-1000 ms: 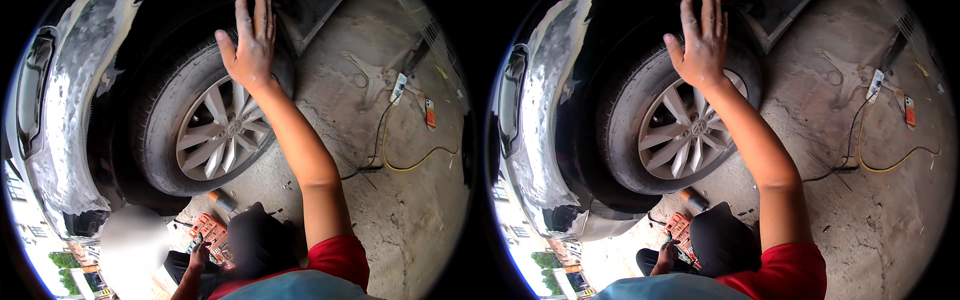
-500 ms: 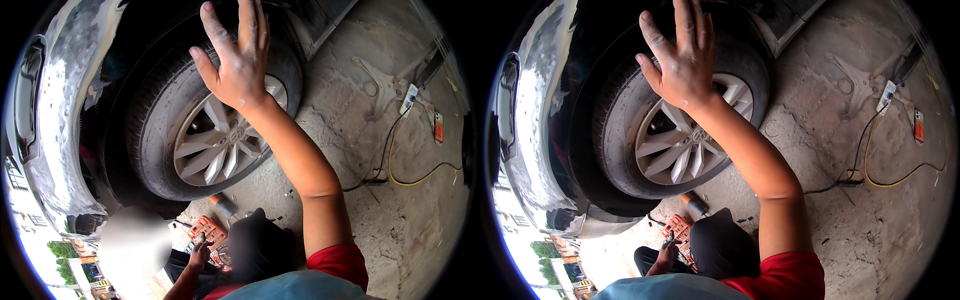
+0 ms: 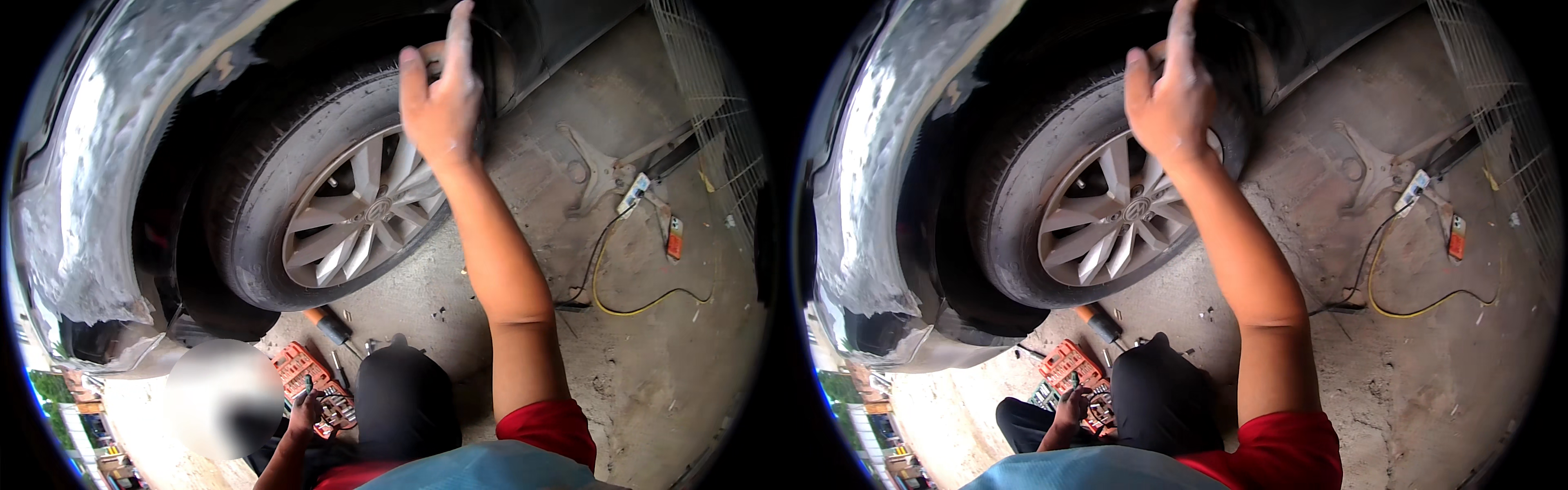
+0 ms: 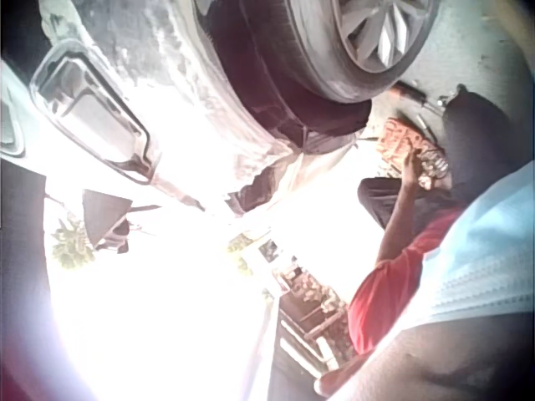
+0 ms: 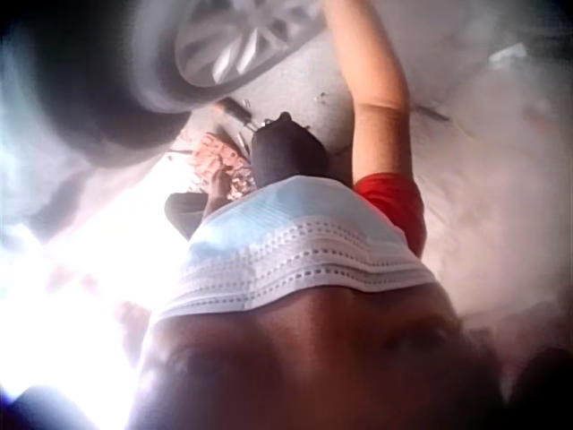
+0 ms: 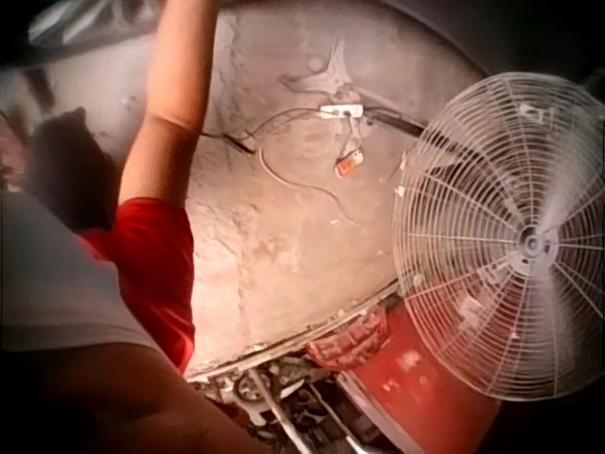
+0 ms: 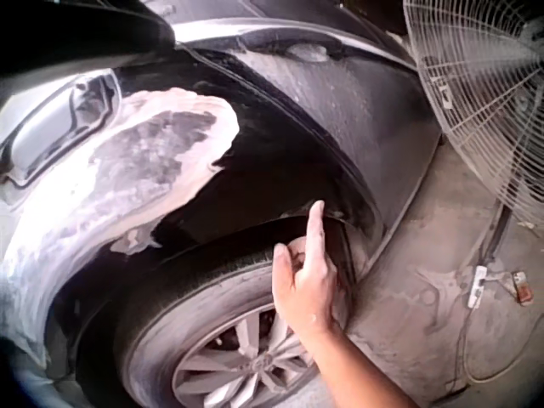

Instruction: The person uses an angle grinder to smooth the surface of a car's front wheel arch. They periodically pause to touch and feel the area with their hand to check the progress.

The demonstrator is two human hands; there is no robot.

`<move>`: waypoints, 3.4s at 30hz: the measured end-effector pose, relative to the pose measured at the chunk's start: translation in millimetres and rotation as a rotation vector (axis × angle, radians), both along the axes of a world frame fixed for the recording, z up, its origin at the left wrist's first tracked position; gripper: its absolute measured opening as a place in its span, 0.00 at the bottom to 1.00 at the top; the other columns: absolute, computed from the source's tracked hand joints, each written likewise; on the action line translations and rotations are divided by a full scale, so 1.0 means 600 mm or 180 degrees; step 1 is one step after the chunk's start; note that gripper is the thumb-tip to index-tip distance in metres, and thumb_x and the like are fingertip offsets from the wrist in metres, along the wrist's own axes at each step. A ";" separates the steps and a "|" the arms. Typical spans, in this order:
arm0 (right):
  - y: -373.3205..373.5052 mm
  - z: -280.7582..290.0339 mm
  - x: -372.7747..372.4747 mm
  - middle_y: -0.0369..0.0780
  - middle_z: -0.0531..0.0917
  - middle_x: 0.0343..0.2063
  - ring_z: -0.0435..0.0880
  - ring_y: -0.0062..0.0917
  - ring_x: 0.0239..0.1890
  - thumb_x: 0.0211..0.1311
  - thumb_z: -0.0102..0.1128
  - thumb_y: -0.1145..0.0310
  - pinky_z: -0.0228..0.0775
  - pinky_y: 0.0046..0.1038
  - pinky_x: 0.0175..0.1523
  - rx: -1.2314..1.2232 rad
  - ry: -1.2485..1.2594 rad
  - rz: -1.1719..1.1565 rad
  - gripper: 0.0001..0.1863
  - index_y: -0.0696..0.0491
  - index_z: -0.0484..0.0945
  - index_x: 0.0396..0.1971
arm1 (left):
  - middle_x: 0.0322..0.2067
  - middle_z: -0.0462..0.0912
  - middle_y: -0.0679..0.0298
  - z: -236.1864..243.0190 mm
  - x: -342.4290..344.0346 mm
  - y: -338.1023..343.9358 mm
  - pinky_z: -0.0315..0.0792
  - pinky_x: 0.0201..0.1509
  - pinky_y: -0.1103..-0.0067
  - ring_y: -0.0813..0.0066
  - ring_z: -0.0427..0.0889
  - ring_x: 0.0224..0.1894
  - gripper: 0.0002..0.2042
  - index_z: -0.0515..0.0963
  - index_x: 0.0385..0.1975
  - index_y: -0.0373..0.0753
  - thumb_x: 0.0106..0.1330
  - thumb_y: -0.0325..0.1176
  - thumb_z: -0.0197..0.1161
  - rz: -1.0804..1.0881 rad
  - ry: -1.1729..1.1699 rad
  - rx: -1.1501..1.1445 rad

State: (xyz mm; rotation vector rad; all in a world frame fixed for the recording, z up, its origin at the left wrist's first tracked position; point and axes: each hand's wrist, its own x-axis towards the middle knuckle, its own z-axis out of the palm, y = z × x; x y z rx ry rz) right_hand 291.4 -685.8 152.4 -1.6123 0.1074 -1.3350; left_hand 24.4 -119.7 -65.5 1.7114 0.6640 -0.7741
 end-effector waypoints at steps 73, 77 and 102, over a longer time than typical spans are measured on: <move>0.063 -0.402 -1.058 0.36 0.89 0.33 0.86 0.22 0.34 0.77 0.64 0.53 0.78 0.30 0.46 0.0930 0.3481 0.0444 0.19 0.56 0.86 0.48 | 0.44 0.81 0.50 0.561 -0.069 0.049 0.80 0.50 0.57 0.44 0.85 0.45 0.11 0.84 0.49 0.40 0.69 0.30 0.66 -0.3666 -0.4992 0.2741; 0.111 -0.148 -1.005 0.39 0.91 0.38 0.88 0.22 0.38 0.76 0.64 0.54 0.79 0.30 0.51 -0.0199 0.2906 -0.0115 0.23 0.58 0.86 0.56 | 0.44 0.81 0.51 0.558 -0.076 -0.020 0.81 0.51 0.57 0.44 0.85 0.46 0.11 0.83 0.47 0.38 0.68 0.34 0.69 -0.3731 -0.5284 0.2165; 0.269 0.105 -0.904 0.47 0.83 0.45 0.82 0.49 0.54 0.62 0.73 0.65 0.74 0.47 0.58 -0.2728 0.3453 -0.0576 0.12 0.54 0.85 0.42 | 0.37 0.84 0.52 0.417 -0.009 -0.093 0.78 0.47 0.62 0.54 0.86 0.43 0.14 0.81 0.40 0.35 0.68 0.40 0.73 -0.2588 -0.5001 0.0443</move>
